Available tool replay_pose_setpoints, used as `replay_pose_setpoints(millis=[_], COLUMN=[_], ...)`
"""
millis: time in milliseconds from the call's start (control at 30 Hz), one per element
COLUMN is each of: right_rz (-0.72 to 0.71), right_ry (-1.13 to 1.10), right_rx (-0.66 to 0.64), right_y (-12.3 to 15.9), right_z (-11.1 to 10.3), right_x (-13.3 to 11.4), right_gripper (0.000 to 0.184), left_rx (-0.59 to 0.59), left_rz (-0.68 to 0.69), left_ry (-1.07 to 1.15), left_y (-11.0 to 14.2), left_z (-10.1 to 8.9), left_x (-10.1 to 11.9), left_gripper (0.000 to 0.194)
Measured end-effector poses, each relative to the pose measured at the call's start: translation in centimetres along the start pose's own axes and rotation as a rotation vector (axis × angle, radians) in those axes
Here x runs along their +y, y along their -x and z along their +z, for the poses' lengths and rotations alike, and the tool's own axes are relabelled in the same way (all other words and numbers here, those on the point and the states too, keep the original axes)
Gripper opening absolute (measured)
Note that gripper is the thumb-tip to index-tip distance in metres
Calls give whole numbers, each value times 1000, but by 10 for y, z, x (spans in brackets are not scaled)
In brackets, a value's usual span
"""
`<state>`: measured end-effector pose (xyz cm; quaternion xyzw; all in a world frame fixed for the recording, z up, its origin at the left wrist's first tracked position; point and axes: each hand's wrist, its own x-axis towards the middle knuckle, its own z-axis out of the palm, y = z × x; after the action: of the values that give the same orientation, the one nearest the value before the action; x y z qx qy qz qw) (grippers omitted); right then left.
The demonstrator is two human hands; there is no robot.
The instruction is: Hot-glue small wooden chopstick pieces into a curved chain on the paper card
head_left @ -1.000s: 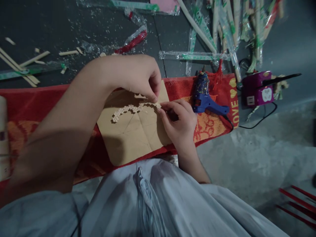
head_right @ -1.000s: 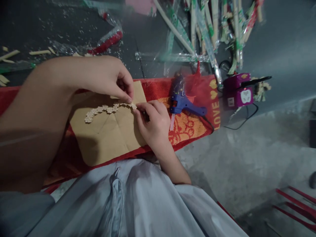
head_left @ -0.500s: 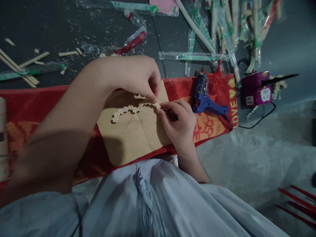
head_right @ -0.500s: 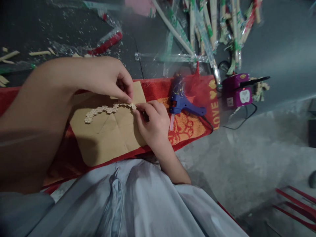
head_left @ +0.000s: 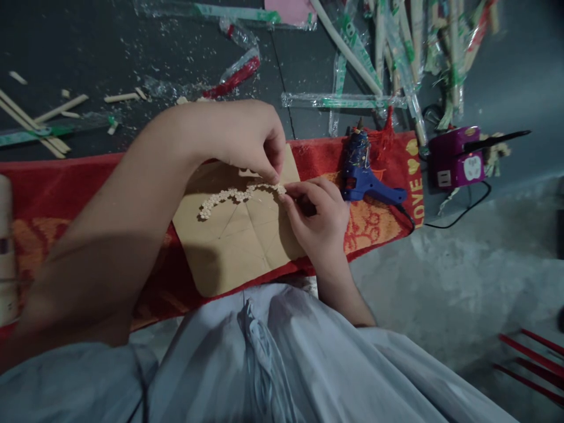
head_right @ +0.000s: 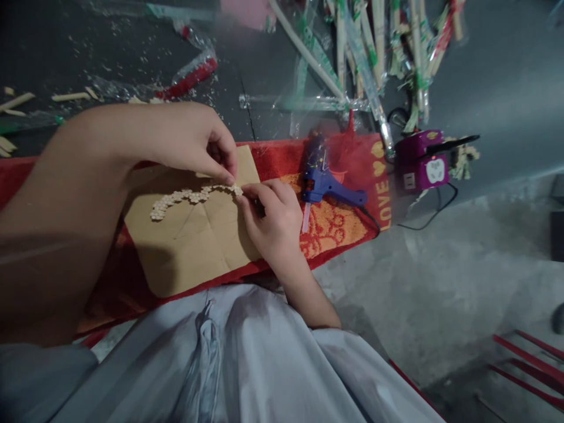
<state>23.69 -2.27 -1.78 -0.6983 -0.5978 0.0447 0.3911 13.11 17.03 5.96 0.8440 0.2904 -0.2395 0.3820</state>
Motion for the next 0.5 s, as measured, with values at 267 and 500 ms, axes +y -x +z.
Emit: replay_pose_setpoints(millis=[267, 500], right_rz=[-4, -81], right_ry=[-33, -101], right_rx=[4, 124], right_y=[0, -1], right_z=[-1, -10], right_x=[-1, -2], right_gripper=[7, 5], left_rx=[-7, 241], left_rz=[-12, 79], left_ry=[-15, 56], left_y=[4, 10], left_z=[-1, -6], left_x=[3, -13], left_gripper=[27, 12])
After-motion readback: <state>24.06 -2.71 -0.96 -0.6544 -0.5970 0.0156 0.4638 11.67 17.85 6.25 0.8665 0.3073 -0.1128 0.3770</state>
